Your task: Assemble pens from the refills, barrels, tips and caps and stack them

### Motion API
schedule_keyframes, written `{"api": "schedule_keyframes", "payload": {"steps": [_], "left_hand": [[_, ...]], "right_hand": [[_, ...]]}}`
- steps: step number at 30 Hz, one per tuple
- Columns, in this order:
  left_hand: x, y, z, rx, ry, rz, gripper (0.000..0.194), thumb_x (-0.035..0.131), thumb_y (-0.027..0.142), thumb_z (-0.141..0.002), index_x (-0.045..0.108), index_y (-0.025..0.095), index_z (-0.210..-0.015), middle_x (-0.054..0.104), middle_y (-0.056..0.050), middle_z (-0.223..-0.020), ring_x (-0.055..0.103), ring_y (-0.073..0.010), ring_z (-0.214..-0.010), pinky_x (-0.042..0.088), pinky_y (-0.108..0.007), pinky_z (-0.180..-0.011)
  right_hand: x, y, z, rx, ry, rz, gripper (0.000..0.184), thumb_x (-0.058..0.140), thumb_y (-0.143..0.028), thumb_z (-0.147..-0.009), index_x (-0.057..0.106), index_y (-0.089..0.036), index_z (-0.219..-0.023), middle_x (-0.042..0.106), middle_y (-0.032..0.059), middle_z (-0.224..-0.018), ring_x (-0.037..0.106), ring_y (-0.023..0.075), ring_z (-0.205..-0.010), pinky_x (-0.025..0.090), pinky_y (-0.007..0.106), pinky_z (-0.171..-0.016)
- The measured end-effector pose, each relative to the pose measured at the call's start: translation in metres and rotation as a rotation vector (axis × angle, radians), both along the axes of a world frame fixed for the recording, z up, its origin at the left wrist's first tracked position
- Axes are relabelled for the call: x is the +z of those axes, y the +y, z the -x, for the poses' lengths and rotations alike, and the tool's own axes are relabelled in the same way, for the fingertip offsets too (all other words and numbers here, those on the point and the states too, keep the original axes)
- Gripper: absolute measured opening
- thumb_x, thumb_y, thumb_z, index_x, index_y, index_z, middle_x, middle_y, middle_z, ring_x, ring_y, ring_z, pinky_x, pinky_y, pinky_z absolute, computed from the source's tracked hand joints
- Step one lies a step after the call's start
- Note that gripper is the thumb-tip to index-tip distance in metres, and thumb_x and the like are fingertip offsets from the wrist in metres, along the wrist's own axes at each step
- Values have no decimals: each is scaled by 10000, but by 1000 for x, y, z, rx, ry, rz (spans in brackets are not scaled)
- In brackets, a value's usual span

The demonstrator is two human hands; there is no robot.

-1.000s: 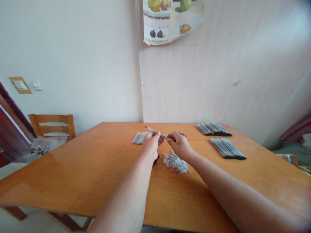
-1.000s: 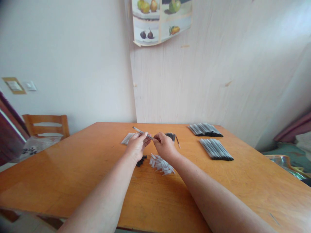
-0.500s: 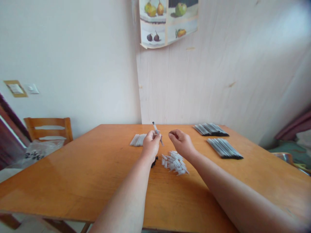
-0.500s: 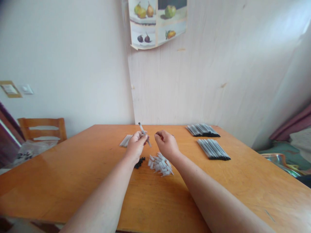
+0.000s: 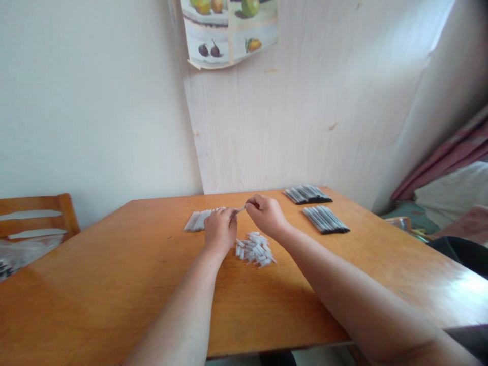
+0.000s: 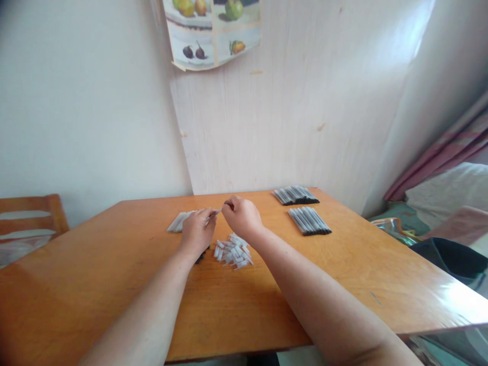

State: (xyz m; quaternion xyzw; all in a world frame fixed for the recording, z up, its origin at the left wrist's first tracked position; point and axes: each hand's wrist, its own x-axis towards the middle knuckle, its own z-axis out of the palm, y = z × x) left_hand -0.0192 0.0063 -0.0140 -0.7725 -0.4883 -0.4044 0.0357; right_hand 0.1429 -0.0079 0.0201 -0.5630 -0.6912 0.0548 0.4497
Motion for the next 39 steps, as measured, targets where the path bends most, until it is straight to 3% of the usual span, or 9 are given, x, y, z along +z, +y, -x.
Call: {"api": "schedule_keyframes", "payload": {"steps": [4,8,13,17,22,26,33,39], "left_hand": [[1,-3,1,73,106,-53,256,480,243,-885,694,263,-1025,702,-83,-994,590,-260,-965,372,-382,-842],[0,-5,1,77,145,-74,269,476,252,-890,703,284,-1030,701,-82,-1032,577,-268,-1006,349,-412,-878],[1,-7,-3,7,176,-102,269,477,274,-894,706,295,-1034,700,-63,-1093,545,-282,-1081,329,-450,-953],[0,-5,-6,-10,156,-166,349,557,297,-844,666,249,-1172,618,-89,-1289,474,-310,-1212,308,-462,-1041],[-1,-1,-3,46,109,-203,382,549,320,-848,646,213,-1201,597,-127,-1299,460,-319,-1237,303,-478,-1073],[-2,2,-1,66,89,-206,358,521,322,-862,657,202,-1171,601,-134,-1282,467,-316,-1223,323,-476,-1059],[-4,8,2,84,120,-232,331,514,346,-870,673,206,-1125,618,-127,-1247,498,-304,-1189,333,-464,-1054],[-7,14,5,76,170,-260,328,506,357,-876,679,195,-1103,638,-127,-1208,529,-296,-1155,356,-461,-1031]], "right_hand": [[13,-7,-2,-63,-129,106,185,558,-302,-792,677,-195,-698,654,39,-644,552,150,-606,309,245,-525],[21,-12,-6,-40,-205,228,245,594,-318,-765,646,-181,-568,597,37,-535,495,130,-507,293,252,-490],[10,-13,-20,68,-62,378,227,631,-306,-727,656,-174,-543,545,8,-443,476,113,-428,288,230,-433],[-3,-17,-42,46,52,331,213,646,-332,-722,653,-168,-585,572,3,-492,468,104,-437,291,220,-424],[-14,-28,-95,-150,101,229,215,607,-357,-736,671,-163,-669,579,1,-545,459,104,-472,297,233,-451],[-20,-37,-152,-390,126,181,232,598,-371,-716,689,-158,-712,573,11,-565,481,124,-517,301,245,-469],[-35,-48,-240,-710,112,258,284,598,-368,-700,725,-118,-750,588,46,-553,509,152,-501,305,275,-470],[-54,-49,-275,-854,14,428,261,593,-365,-728,747,-166,-801,681,92,-730,624,211,-694,408,276,-571]]}}
